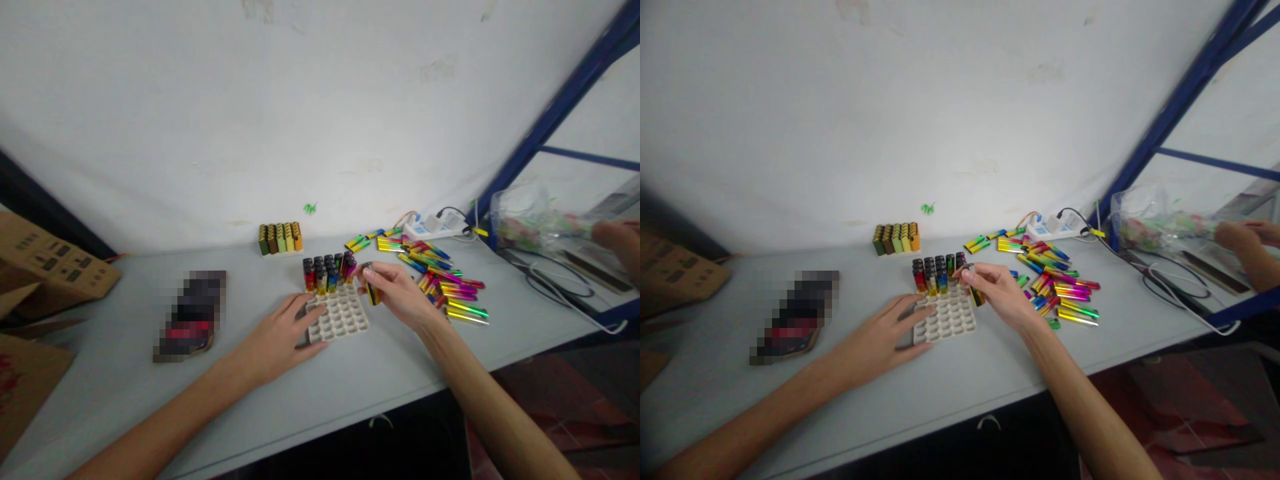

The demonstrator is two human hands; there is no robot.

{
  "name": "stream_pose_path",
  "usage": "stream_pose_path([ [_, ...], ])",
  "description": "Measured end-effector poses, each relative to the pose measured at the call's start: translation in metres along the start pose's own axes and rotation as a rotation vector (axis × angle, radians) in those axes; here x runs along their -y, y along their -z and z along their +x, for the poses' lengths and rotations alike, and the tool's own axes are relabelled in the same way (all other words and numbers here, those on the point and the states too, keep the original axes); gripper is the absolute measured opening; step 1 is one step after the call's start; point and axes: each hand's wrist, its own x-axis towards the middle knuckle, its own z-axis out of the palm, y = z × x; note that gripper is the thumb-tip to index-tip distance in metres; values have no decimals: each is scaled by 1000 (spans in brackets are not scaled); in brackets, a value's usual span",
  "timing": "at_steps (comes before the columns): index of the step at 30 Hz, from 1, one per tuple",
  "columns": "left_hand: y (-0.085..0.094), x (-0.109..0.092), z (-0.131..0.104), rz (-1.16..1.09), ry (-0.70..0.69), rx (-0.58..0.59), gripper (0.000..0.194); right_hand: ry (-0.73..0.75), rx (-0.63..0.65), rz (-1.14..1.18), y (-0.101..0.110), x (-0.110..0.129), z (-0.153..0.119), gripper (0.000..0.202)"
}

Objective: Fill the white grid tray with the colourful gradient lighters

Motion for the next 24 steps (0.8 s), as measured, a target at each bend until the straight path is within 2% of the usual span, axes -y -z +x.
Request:
stream_pose_path([
  [2,1,-1,1,-1,-1,7,51,-21,84,-11,-6,2,-3,38],
  [4,1,-1,1,2,0,14,50,-53,106,-12,-14,3,-4,37],
  [6,1,-1,1,6,1,16,51,-26,23,-95,-22,0,-1,40],
  [9,0,-1,1,1,-1,5,50,52,-194,-343,-32,-10,5,52],
  [11,-1,0,0,-3,-3,-5,51,31,-292,-457,-35,-18,8,54],
  [13,-1,0,0,3,-6,-9,52,-5,-327,-516,-36,-25,8,50],
  [17,-1,0,0,29,-14,-7,51,-17,-320,-557,-35,-32,5,40],
  [20,0,0,0,29,-13,-15,49,-40,-310,-556,-34,-33,3,40],
  [24,1,-1,0,13,-12,-10,50,-4,-222,-506,-31,-28,1,39],
])
